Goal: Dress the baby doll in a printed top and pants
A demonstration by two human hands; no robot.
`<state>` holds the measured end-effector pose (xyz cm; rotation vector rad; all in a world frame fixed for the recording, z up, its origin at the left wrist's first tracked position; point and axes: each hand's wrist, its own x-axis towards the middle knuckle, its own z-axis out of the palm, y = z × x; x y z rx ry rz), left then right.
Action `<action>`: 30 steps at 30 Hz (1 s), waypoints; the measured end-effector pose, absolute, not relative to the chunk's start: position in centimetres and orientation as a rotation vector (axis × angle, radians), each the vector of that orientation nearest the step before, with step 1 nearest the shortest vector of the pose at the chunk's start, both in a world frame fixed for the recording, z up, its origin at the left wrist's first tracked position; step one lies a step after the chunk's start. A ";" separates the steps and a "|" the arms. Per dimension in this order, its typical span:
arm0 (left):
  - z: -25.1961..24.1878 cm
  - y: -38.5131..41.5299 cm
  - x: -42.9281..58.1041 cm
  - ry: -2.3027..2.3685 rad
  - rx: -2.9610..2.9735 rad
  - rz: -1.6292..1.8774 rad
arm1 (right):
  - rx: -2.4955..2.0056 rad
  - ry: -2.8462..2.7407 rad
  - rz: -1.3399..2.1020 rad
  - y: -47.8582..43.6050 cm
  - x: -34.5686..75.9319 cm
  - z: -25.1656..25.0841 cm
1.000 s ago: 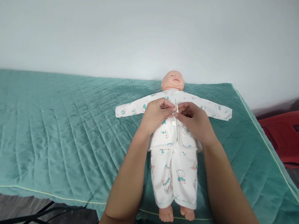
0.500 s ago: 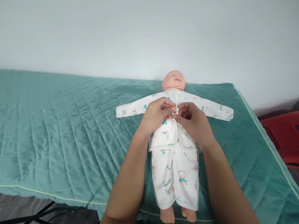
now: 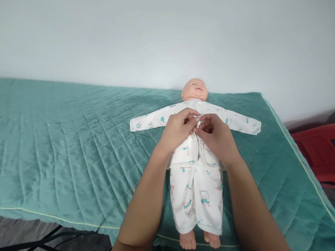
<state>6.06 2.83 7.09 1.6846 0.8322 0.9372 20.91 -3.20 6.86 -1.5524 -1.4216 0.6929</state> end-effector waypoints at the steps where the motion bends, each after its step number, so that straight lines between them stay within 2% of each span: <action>1: 7.1 2.8 6.1 0.845 1.691 0.941 | -1.553 -1.426 0.686 -3.2 20.9 6.8; 14: 6.7 3.3 6.1 0.703 1.413 0.953 | -1.596 -1.460 0.631 -3.5 20.7 7.1; 30: 6.9 3.1 5.5 0.796 1.533 0.902 | -1.471 -1.343 0.777 -3.6 21.2 6.7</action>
